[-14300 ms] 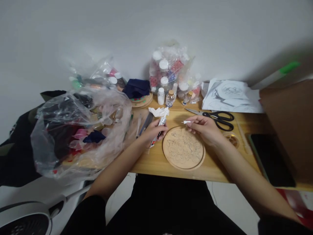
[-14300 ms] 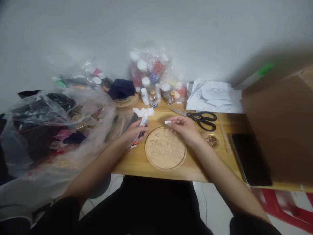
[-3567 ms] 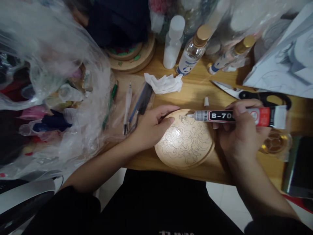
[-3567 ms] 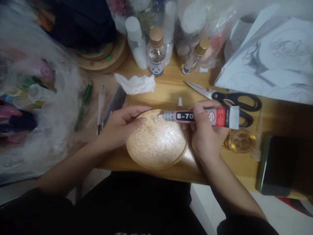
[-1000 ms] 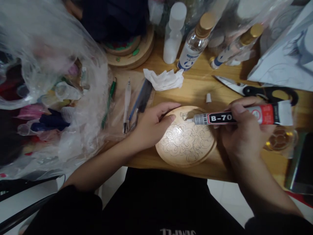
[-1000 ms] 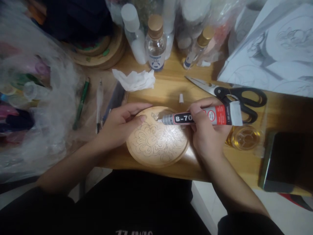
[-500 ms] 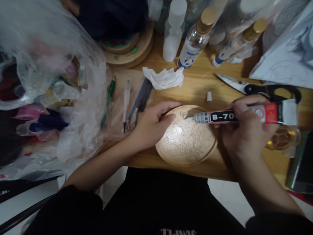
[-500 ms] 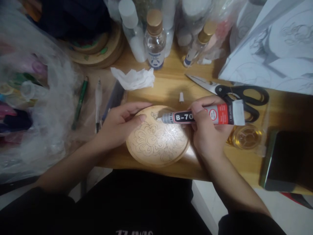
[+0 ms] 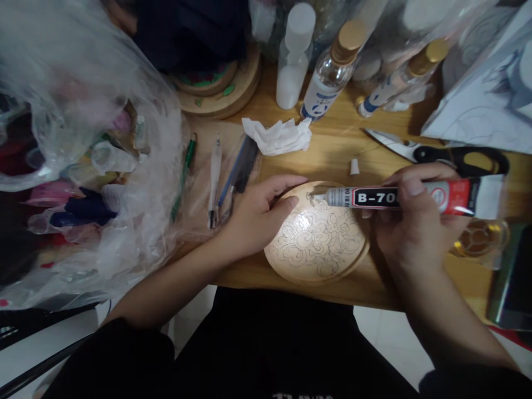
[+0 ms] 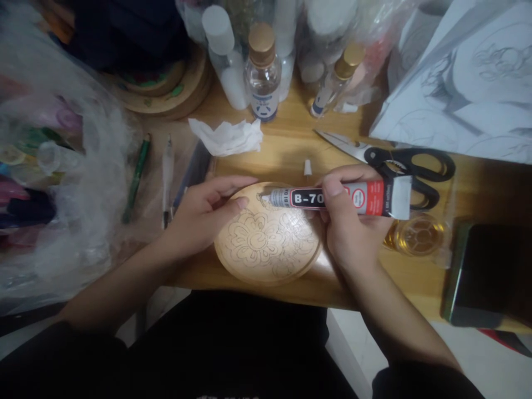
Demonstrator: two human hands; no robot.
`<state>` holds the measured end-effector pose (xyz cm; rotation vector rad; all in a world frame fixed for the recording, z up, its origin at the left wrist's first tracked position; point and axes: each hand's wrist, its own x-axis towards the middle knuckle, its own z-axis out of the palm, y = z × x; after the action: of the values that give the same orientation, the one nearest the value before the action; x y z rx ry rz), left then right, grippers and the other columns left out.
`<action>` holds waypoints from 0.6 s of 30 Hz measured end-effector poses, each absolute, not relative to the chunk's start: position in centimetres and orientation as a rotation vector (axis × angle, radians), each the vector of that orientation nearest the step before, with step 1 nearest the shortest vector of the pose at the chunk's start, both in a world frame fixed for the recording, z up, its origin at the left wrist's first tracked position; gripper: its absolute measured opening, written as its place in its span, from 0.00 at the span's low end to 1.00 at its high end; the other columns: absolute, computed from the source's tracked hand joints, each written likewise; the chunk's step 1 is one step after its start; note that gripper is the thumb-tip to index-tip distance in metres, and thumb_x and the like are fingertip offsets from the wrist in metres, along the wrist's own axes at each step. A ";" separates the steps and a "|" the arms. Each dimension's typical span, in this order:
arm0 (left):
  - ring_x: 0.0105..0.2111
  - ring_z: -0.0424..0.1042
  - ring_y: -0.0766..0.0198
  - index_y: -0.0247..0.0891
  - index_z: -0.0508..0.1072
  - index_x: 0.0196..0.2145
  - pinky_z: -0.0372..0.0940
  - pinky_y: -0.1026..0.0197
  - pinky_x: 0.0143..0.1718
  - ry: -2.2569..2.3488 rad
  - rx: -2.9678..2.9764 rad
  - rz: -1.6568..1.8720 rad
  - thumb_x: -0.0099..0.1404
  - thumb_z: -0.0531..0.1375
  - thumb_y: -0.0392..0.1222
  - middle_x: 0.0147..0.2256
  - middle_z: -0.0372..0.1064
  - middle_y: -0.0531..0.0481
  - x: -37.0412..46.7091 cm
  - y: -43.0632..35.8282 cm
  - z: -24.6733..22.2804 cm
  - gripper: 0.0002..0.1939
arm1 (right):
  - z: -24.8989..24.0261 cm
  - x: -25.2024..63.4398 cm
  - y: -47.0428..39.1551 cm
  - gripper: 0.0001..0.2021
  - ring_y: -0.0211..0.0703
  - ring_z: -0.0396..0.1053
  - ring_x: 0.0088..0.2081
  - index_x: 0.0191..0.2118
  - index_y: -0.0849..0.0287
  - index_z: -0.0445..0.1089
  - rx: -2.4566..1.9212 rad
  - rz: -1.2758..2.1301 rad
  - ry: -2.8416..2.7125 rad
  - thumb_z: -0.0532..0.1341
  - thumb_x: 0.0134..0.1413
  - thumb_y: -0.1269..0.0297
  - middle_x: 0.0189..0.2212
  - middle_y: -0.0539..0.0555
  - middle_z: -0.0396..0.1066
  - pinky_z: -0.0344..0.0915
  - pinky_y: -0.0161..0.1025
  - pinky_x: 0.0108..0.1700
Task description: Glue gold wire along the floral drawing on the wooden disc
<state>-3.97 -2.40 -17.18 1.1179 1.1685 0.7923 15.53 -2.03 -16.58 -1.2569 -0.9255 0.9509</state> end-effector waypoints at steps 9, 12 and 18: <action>0.52 0.75 0.58 0.38 0.77 0.47 0.65 0.53 0.59 1.185 1.142 0.766 0.63 0.60 0.35 0.50 0.77 0.48 -3.9 -2.3 -17.1 0.15 | -17.0 15.8 -2.3 0.10 0.30 0.59 0.15 0.29 0.57 0.71 -1.237 0.970 -0.988 0.70 0.50 0.59 0.20 0.43 0.66 0.60 0.33 0.14; 0.52 0.75 0.58 0.36 0.77 0.48 0.66 0.53 0.59 1.180 1.152 0.764 0.63 0.60 0.34 0.50 0.77 0.47 -3.9 -2.2 -17.0 0.15 | -17.1 15.9 -2.3 0.10 0.30 0.59 0.15 0.29 0.56 0.71 -1.278 0.954 -1.011 0.70 0.50 0.58 0.21 0.43 0.67 0.58 0.32 0.14; 0.52 0.75 0.58 0.37 0.77 0.47 0.65 0.53 0.59 1.185 1.161 0.765 0.63 0.60 0.34 0.50 0.77 0.47 -3.9 -2.2 -17.1 0.15 | -17.1 16.0 -2.2 0.10 0.30 0.58 0.14 0.27 0.56 0.71 -1.298 0.947 -1.005 0.70 0.47 0.59 0.19 0.43 0.66 0.58 0.32 0.14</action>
<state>-3.94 -2.18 -17.09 1.1613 1.1847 0.7648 16.02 -2.25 -17.11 -1.2980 -1.0049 0.9474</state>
